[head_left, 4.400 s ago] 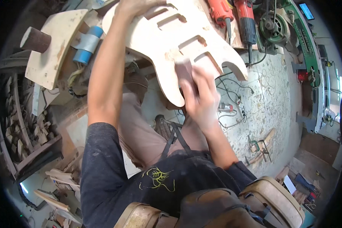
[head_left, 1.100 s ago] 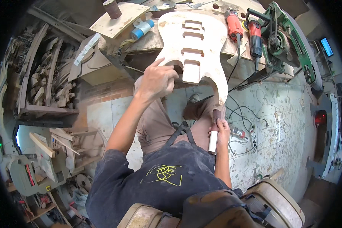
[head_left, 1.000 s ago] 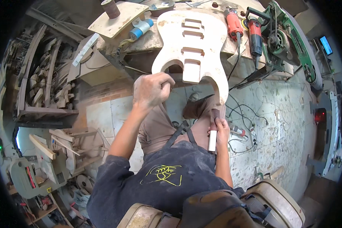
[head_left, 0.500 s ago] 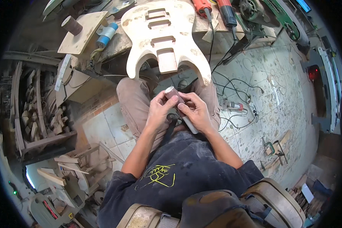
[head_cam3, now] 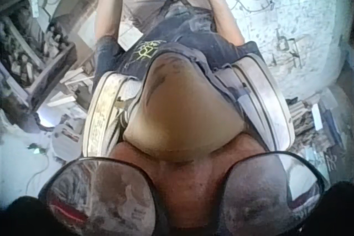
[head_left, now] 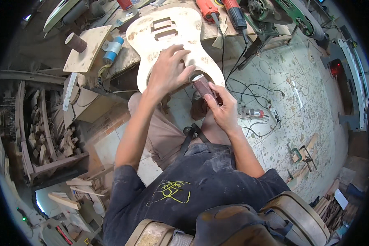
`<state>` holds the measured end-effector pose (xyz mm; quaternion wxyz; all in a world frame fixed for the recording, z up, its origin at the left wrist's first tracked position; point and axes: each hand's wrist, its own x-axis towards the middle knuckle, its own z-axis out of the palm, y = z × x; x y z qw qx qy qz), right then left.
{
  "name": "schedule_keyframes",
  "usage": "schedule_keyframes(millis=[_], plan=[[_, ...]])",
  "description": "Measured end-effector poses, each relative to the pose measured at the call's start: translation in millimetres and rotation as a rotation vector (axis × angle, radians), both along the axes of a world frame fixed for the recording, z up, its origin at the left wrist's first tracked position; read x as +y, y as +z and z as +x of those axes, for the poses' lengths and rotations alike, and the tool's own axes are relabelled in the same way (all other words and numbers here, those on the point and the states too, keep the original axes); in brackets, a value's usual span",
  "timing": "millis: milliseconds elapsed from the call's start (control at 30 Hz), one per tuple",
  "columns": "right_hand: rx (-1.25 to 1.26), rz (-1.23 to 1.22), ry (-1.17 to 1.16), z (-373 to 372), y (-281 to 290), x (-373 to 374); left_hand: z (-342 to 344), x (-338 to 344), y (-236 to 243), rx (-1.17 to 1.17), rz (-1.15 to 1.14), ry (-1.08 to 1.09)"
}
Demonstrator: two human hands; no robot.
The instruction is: The person sands the surface of a wooden electric guitar body using a piece of sandpaper held by hand, focusing on the horn and interior cutouts.
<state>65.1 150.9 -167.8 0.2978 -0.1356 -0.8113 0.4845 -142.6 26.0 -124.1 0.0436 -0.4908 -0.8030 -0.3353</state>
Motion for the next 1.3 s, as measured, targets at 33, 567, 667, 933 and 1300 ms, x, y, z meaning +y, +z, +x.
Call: schedule_keyframes(millis=[33,567,667,933,1300], plan=[[0.003,-0.005,-0.005,-1.6,0.1,6.4,-11.7,11.3,-2.8,0.003,-0.005,-0.005],[0.047,-0.242,-0.189,-40.6,-4.0,67.6,-178.9,148.1,-0.4,0.094,0.107,0.119],[0.066,0.016,-0.195,-50.3,3.9,64.6,-230.6,160.2,-10.6,-0.021,-0.048,0.266],[-0.01,0.226,-0.161,-61.8,5.6,62.4,-245.3,163.8,-24.6,0.131,-0.286,0.311],[0.004,0.297,-0.151,-80.7,7.3,59.1,-241.7,160.9,-19.7,0.178,-0.277,0.366]])
